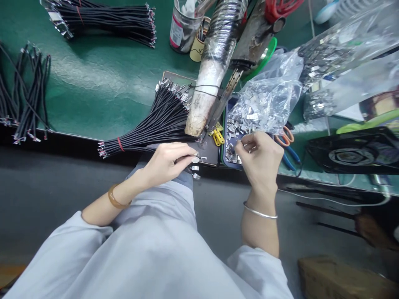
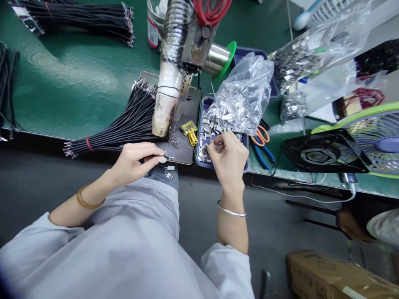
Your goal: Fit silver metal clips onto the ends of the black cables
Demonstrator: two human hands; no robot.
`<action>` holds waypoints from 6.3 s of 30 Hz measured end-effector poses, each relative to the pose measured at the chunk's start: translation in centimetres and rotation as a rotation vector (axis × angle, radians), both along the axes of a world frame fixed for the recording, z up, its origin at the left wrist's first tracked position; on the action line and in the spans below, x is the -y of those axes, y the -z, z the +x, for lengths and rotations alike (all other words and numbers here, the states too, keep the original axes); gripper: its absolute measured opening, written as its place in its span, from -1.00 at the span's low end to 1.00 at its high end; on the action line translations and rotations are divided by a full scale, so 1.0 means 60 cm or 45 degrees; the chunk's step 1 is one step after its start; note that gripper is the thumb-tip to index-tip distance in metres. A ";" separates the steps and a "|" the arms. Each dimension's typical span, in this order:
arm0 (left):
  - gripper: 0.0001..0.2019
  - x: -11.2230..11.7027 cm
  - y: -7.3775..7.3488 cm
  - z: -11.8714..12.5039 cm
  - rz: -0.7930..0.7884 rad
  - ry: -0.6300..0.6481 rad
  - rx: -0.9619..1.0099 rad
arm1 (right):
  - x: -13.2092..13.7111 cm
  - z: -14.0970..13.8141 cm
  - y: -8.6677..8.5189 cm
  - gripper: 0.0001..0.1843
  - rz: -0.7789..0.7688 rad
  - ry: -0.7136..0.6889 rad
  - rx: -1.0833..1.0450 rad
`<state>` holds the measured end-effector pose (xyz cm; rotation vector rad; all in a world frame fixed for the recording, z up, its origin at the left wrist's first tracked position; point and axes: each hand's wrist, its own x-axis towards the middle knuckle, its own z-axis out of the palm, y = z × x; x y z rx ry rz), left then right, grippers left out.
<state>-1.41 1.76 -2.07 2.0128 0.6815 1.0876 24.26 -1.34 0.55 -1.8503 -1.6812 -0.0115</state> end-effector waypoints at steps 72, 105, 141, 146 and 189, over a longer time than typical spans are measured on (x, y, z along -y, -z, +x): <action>-0.86 0.004 -0.031 0.051 -0.914 -0.308 0.378 | 0.030 -0.145 0.058 -0.79 0.735 -0.383 -0.013; -0.87 0.009 -0.041 0.050 -0.995 -0.284 0.285 | 0.041 -0.138 0.056 -0.85 0.689 -0.392 -0.037; -0.88 0.017 -0.041 0.052 -0.753 -0.363 0.231 | 0.038 -0.147 0.020 -0.81 0.499 -0.316 -0.087; -0.87 0.019 -0.037 0.052 -0.771 -0.322 0.180 | 0.046 -0.140 0.029 -0.80 0.491 -0.382 -0.049; -0.80 0.025 -0.014 0.053 -0.197 -0.402 0.091 | 0.038 -0.145 0.044 -0.79 0.612 -0.329 0.037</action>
